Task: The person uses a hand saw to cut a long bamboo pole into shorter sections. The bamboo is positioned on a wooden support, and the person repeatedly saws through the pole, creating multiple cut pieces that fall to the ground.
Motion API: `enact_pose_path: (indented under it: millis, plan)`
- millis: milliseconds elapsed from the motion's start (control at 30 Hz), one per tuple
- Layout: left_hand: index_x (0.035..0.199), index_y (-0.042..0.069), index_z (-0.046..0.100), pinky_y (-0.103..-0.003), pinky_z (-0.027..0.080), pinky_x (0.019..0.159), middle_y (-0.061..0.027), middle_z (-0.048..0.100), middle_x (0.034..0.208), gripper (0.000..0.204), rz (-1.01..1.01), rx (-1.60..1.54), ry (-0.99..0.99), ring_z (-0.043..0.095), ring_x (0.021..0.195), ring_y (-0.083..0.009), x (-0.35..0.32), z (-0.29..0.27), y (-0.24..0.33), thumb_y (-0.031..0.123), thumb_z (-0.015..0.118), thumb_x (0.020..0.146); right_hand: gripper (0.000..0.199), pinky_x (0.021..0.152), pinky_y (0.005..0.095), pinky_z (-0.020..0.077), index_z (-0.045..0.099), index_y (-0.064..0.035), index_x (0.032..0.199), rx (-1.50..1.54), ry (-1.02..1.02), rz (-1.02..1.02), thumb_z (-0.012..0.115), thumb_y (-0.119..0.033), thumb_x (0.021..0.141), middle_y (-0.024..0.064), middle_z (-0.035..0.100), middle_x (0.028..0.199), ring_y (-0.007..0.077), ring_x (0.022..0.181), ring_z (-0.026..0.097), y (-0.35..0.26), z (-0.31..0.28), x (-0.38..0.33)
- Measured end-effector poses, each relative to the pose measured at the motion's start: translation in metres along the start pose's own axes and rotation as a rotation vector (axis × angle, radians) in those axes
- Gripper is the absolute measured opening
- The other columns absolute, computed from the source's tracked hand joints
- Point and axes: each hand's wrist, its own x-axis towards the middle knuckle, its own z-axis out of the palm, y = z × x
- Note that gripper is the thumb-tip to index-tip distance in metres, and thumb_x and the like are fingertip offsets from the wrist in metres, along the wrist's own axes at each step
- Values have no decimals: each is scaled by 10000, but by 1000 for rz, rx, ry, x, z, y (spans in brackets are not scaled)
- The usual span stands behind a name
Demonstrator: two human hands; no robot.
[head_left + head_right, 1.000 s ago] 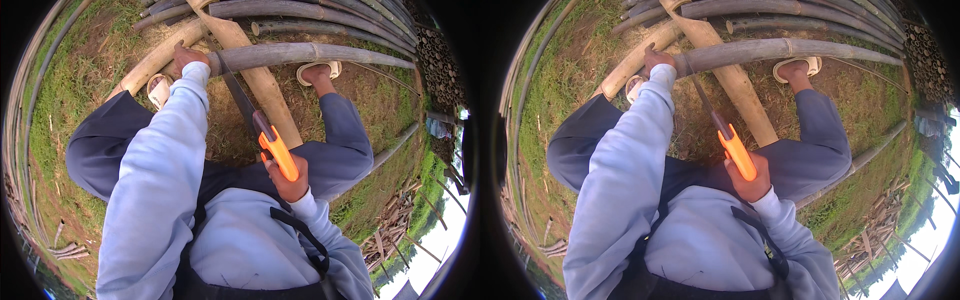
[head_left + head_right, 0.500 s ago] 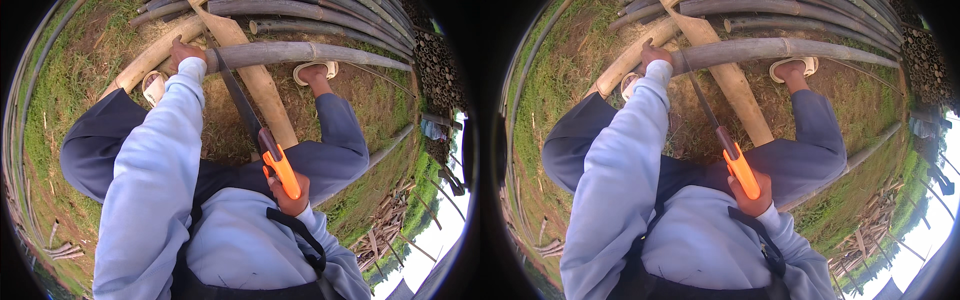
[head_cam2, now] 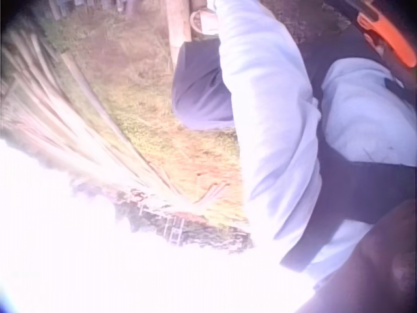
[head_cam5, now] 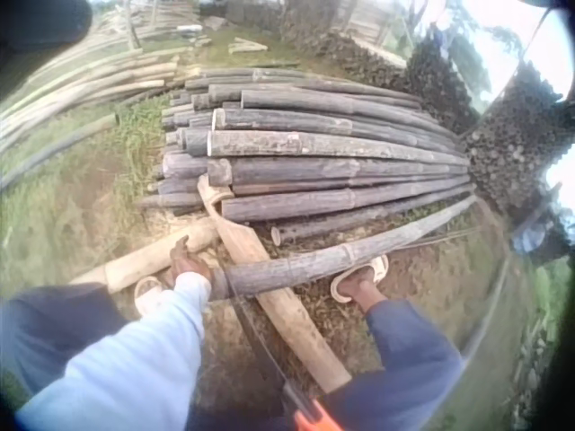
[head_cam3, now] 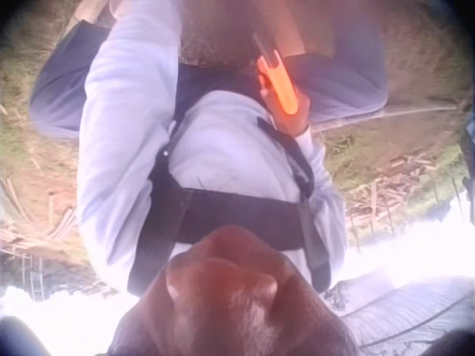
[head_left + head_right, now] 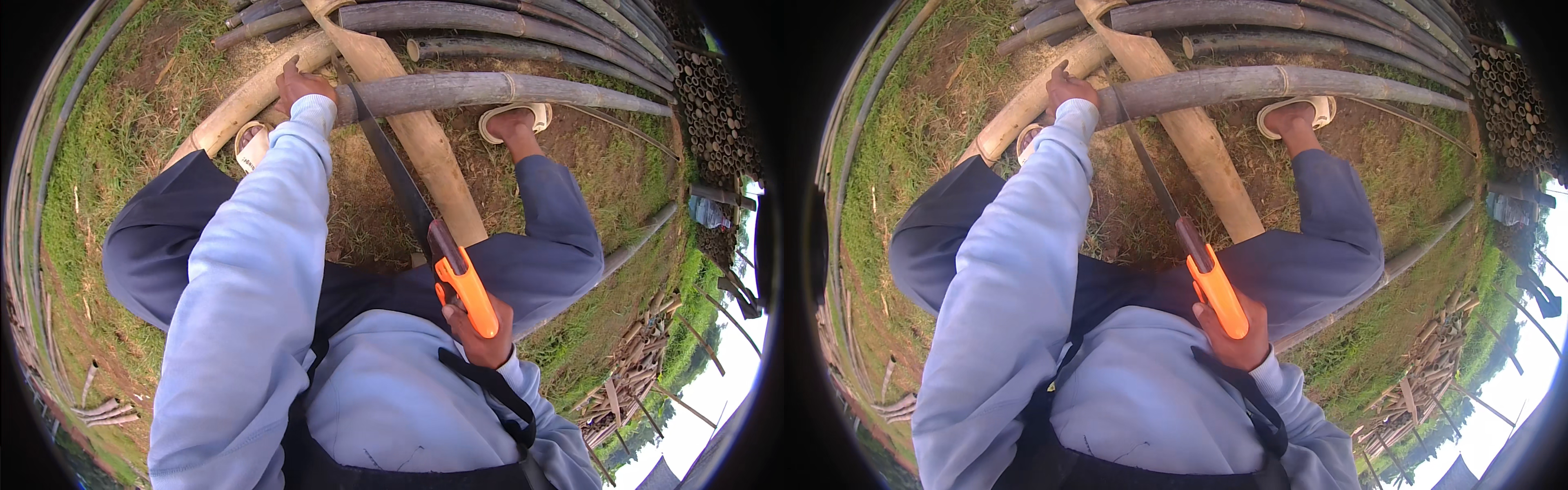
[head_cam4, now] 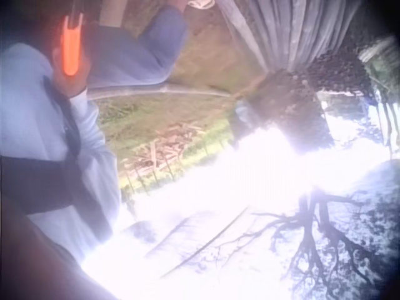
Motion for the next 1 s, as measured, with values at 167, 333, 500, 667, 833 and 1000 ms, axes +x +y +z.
enact_pose_path:
  millis: [167, 333, 500, 667, 833, 1000]
  plan:
    - [1313, 171, 570, -499, 358, 1069, -162, 612, 1240, 388, -170, -2, -80, 611, 1141, -344, 2, 8, -3, 108, 547, 931, 180, 646, 291, 495, 681, 51, 1022, 44, -16, 5, 679, -62, 882, 64, 649, 731, 124, 651, 596, -10, 16, 59]
    - [1266, 196, 613, -549, 326, 1102, -126, 618, 1234, 347, -74, -34, -22, 599, 1163, -348, 2, 5, -5, 111, 543, 937, 154, 614, 327, 479, 648, 33, 901, 112, 19, -211, 708, -106, 875, 99, 616, 685, 164, 614, 579, 42, 72, 158]
    - [1201, 169, 660, -529, 345, 1072, -126, 623, 1201, 311, 79, -60, 53, 602, 1130, -350, -1, 2, -4, 96, 559, 916, 201, 623, 334, 482, 621, 24, 918, 108, 36, -177, 743, -131, 877, 116, 615, 708, 179, 629, 581, 43, 58, 95]
    - [1235, 170, 634, -504, 360, 1041, -125, 626, 1175, 355, -1, -40, 52, 615, 1091, -324, -6, 5, -7, 72, 559, 902, 271, 741, 268, 521, 671, 43, 1151, 45, -4, -20, 683, -32, 890, 51, 678, 816, 112, 768, 650, 11, 5, 12]
    - [1269, 173, 607, -527, 342, 1073, -133, 619, 1202, 378, -130, -8, -25, 610, 1134, -317, -5, 4, -6, 57, 557, 912, 130, 612, 287, 473, 675, 43, 934, 118, -35, -135, 697, -74, 883, 51, 638, 711, 102, 638, 566, 19, 38, 109]
    - [1269, 179, 612, -531, 330, 1077, -128, 618, 1180, 378, 36, -16, 19, 610, 1116, -321, 1, 0, 0, 61, 558, 914, 117, 519, 241, 421, 627, 0, 853, 204, 13, -297, 710, -67, 900, -12, 569, 654, 64, 557, 522, 46, 68, 147]
